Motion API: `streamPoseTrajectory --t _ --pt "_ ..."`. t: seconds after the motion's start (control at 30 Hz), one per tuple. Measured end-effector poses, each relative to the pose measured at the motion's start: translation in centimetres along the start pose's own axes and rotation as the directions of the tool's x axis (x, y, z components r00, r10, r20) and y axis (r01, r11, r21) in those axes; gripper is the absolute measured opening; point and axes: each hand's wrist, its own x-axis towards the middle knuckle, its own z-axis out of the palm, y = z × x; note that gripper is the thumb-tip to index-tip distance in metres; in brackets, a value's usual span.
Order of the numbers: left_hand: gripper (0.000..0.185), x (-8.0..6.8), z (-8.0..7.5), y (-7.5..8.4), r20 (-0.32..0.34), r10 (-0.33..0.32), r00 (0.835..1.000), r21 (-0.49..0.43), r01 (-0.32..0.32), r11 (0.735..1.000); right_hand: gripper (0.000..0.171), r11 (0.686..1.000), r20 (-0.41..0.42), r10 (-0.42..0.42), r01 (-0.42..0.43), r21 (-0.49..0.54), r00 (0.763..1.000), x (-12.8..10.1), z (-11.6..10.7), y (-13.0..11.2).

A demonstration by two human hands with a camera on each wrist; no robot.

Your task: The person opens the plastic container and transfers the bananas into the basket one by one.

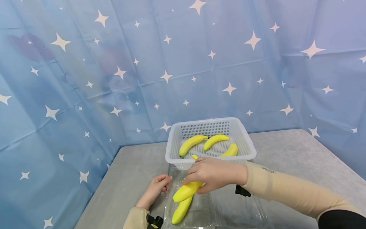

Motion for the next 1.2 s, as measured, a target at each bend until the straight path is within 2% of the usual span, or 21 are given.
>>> streamPoseTrajectory --t 0.3,0.67,0.87,1.2 --pt "0.035 -0.1 -0.1 0.0 0.009 0.011 1.0 0.007 -0.011 1.0 0.045 1.0 0.012 0.012 -0.012 0.002 1.0 -0.1 -0.2 0.2" --pt "0.039 0.1 -0.2 -0.1 0.011 0.007 1.0 0.021 -0.008 1.0 0.045 1.0 -0.041 -0.002 0.001 -0.023 0.999 -0.5 -0.5 0.7" --pt "0.038 0.1 -0.2 -0.1 0.015 0.026 1.0 0.019 -0.026 0.999 0.044 1.0 -0.04 0.008 -0.008 -0.009 0.999 -0.7 -0.6 1.2" --pt "0.034 0.1 -0.2 -0.2 0.014 0.018 1.0 0.011 -0.019 1.0 0.044 1.0 -0.032 0.022 -0.022 -0.013 0.999 -0.7 -0.8 1.6"
